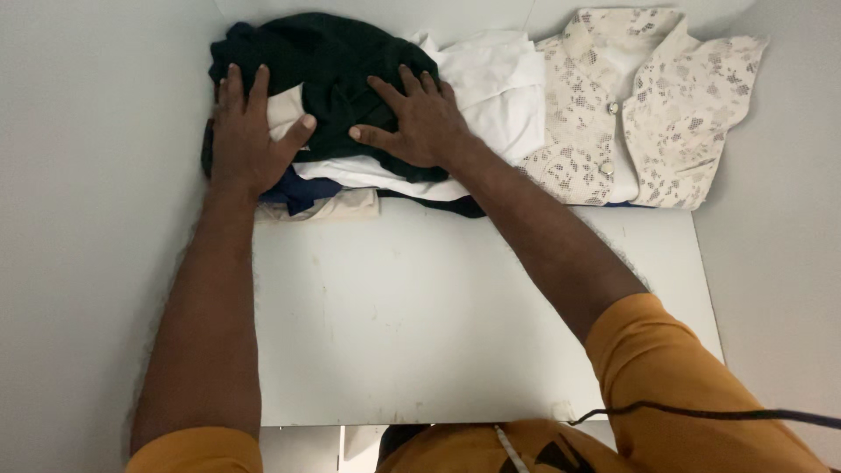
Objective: The person repeatedly picks up folded shirts and pants from a pile on a table, walks to a white cabinet, and places them inside. The person handles various garments including a checkered shirt, blue pants, and a white patterned shirt, stacking them neatly within the cabinet.
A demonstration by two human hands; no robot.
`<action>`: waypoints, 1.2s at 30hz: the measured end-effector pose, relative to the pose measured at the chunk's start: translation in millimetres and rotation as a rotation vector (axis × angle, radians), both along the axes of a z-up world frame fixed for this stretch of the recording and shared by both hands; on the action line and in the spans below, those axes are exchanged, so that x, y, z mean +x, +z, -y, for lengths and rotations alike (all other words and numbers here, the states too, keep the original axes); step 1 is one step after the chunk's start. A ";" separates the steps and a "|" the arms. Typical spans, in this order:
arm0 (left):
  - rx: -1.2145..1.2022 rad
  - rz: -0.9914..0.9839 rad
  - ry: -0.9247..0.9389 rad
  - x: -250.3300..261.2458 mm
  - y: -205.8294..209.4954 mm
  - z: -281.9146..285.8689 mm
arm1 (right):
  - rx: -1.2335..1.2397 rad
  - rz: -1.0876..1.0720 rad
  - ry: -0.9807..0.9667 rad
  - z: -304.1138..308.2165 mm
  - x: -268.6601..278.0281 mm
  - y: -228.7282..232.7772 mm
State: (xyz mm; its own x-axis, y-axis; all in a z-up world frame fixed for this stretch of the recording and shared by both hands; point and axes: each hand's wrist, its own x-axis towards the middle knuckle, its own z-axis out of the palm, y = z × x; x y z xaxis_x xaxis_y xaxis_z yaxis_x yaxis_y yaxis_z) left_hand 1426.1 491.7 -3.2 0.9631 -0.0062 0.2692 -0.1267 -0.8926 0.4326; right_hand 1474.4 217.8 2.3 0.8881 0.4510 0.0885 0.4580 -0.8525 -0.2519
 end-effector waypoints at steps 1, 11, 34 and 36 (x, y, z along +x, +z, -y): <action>-0.012 0.000 -0.007 1.3 -0.4 -1.3 | 0.003 0.002 -0.004 -0.4 0.7 0.6; 0.200 0.101 -0.023 -7.5 23.4 6.8 | -0.034 0.107 0.006 -0.3 -20.3 21.1; 0.012 -0.044 0.213 -431.2 -40.3 125.3 | 0.225 -0.157 0.677 51.1 -292.4 -17.3; -0.013 -0.067 0.307 -460.9 -38.6 142.8 | 0.204 -0.165 0.757 52.5 -303.9 -20.9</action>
